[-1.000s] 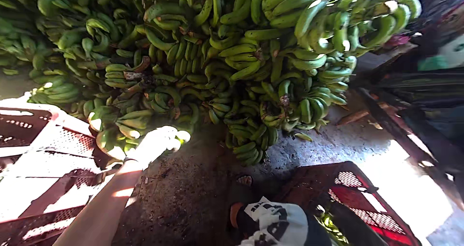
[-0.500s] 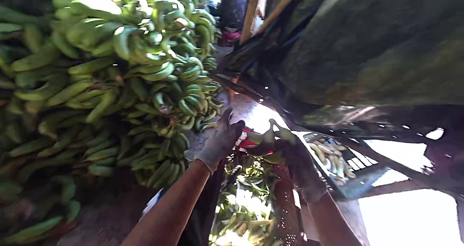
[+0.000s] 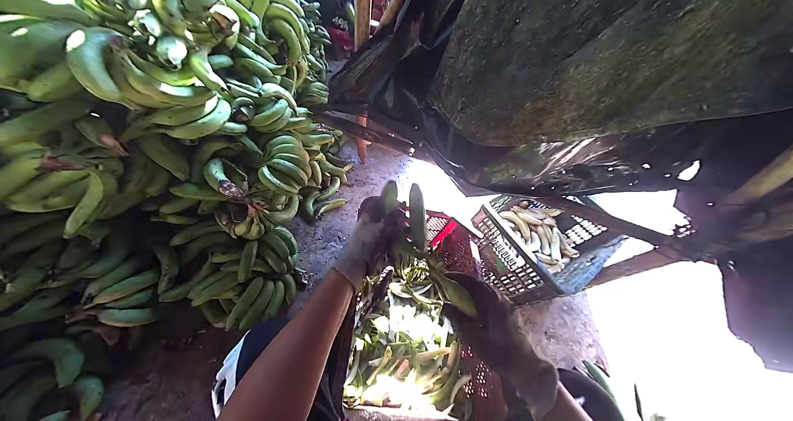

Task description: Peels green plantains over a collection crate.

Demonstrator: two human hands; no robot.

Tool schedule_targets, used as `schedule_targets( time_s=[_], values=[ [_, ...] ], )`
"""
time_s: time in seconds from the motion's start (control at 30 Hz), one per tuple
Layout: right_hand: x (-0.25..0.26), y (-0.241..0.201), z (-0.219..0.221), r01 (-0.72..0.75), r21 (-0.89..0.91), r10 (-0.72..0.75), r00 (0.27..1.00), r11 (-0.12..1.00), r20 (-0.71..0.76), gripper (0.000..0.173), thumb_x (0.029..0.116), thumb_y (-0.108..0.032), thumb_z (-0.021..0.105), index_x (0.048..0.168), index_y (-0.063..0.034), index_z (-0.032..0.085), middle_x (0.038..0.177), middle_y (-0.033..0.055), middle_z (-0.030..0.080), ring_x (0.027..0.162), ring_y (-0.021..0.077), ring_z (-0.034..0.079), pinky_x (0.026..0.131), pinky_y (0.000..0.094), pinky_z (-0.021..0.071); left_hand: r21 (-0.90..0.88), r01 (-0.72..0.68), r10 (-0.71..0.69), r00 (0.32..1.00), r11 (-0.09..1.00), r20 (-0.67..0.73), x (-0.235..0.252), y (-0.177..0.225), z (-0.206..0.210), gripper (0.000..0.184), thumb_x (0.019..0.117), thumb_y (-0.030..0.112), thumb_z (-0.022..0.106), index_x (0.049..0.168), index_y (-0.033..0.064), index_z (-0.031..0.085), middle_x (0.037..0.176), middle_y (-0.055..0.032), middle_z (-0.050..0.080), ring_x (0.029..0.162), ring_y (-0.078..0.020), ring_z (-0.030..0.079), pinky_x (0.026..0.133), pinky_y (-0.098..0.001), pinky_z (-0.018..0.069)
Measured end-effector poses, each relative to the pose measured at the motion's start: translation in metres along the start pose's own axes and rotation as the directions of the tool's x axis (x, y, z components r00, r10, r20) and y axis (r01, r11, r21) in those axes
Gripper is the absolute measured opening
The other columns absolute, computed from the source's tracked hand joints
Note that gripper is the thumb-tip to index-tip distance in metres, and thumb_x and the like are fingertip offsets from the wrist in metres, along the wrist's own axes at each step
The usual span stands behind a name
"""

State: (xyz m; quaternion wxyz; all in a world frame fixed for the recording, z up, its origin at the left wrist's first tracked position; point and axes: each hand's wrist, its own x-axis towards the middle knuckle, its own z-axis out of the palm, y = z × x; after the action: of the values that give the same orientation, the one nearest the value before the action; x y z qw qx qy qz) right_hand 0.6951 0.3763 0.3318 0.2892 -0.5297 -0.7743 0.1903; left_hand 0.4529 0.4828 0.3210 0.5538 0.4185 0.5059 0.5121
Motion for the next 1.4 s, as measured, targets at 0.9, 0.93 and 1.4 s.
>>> schedule_targets(
  time_s=[0.9,0.93,1.4],
  values=[
    [0.12,0.045,0.192,0.292,-0.609,0.436,0.482,0.737,0.76,0.043,0.101,-0.014,0.055,0.144,-0.0054,0.055,0.149,0.0228,0.051,0.139,0.0439,0.046,0.112,0.0633,0.0371,-0.175,-0.29,0.266,0.953,0.941,-0.146,-0.024,0.036,-0.042,0.05,0.0924,0.027,0.073,0.137,0.0297,0.052,0.099,0.0017,0.066,0.071,-0.0061,0.062,0.054,-0.0216,0.0518],
    [0.122,0.064,0.215,0.234,-0.605,0.42,0.533,0.761,0.734,0.046,0.1003,-0.018,0.057,0.144,-0.0033,0.054,0.15,0.0253,0.049,0.14,0.0465,0.044,0.112,0.0649,0.0374,-0.232,-0.299,0.279,0.953,0.925,-0.118,-0.023,0.036,-0.045,0.048,0.0941,0.027,0.072,0.137,0.0281,0.051,0.101,0.0008,0.067,0.073,-0.0061,0.062,0.056,-0.0204,0.0523],
    [0.131,0.094,0.161,0.251,-0.525,0.34,0.527,0.813,0.778,0.047,0.0847,-0.025,0.069,0.132,-0.0248,0.065,0.139,0.0139,0.06,0.133,0.0395,0.052,0.104,0.0691,0.0419,-0.572,-0.244,0.177,0.969,0.783,-0.171,-0.022,0.042,-0.064,0.049,0.1013,0.022,0.06,0.148,0.0202,0.045,0.133,-0.0103,0.063,0.107,-0.0234,0.068,0.089,-0.0408,0.0593]
  ],
)
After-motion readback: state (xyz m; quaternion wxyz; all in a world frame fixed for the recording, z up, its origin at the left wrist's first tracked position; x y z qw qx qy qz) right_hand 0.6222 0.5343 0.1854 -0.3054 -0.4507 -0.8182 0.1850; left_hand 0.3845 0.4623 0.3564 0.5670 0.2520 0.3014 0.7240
